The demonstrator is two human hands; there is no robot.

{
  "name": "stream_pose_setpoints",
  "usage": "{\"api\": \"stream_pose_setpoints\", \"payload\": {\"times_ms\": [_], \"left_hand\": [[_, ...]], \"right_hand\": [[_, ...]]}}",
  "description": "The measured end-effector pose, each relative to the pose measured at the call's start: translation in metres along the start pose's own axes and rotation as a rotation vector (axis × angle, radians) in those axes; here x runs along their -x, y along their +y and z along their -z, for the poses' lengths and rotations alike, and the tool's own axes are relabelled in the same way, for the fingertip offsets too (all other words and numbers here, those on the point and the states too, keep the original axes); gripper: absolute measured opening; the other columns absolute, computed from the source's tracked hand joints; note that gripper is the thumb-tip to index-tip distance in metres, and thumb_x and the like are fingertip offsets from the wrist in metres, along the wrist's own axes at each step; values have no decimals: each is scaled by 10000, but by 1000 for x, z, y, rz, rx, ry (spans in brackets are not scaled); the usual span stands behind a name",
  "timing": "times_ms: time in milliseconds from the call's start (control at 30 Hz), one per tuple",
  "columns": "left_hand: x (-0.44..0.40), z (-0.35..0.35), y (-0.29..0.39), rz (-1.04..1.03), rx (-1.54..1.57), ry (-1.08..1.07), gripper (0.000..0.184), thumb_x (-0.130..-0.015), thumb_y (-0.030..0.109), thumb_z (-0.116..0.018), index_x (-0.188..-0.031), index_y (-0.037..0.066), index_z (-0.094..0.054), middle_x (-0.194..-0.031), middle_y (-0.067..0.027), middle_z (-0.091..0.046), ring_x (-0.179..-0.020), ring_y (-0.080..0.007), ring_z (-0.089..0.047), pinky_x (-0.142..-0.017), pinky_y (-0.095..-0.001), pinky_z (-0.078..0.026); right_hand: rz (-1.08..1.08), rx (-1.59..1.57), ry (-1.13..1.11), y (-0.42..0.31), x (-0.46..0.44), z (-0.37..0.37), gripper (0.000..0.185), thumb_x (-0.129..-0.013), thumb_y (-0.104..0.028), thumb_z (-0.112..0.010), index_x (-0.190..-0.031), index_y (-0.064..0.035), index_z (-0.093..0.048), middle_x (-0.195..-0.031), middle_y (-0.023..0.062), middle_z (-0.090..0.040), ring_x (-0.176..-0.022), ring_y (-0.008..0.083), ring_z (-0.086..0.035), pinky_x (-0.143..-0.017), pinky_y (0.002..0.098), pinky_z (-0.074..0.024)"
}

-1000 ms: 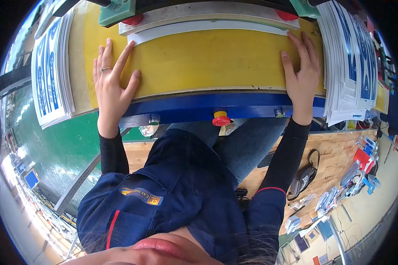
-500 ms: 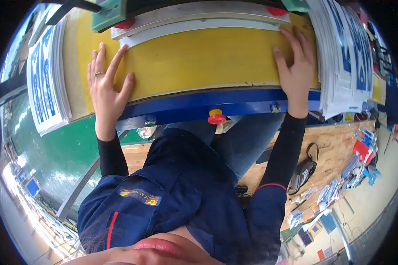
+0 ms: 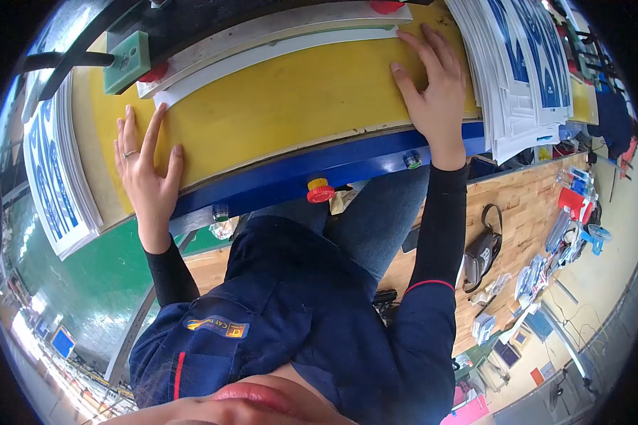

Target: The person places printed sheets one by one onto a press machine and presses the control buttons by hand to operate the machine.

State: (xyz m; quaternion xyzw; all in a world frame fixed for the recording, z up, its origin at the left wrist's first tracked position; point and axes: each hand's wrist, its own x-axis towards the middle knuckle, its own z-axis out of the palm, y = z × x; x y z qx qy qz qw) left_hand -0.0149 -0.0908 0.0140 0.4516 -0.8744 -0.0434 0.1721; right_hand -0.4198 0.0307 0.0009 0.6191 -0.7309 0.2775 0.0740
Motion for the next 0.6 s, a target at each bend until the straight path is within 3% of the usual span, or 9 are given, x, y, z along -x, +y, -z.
{"api": "stream_pose_setpoints", "payload": {"times_ms": [167,267,433,600], "left_hand": [[2,-3,-4,-3,-12,1,567,-875,347,-628,-1437,312,-567,-1595,-177,-364,-1494,-378,-301,-1219,-553,-187],[1,-2,-3,-16,-3,8,552,-837,332,-692,-1378,243,-629,-1570,-201,-385,-1467,-404,-333,-1203,-519,-205],[2,-2,-2,-19,16,21,552,-843,332,-691,-1387,273,-621,-1560,-200,-398,-1461,-408,-342,-1195,-527,-218],[2,-3,-3,-30,11,32,558,-845,336,-689,-1396,287,-613,-1560,-199,-399,-1458,-412,-347,-1193,-533,-219]], "right_hand": [[6,8,3,0,0,0,411,-880,-293,-682,-1283,-214,-663,-1437,155,-555,-1337,372,-500,-1109,491,-376],[20,1,6,1,0,0,405,-886,-300,-676,-1283,-216,-665,-1432,155,-560,-1331,375,-507,-1104,483,-385],[50,0,18,6,0,-2,403,-893,-313,-674,-1288,-237,-668,-1423,161,-566,-1316,371,-521,-1090,474,-405],[36,-34,-13,5,2,-1,424,-918,-242,-655,-1339,-195,-641,-1465,167,-533,-1367,359,-487,-1144,444,-362]]}}
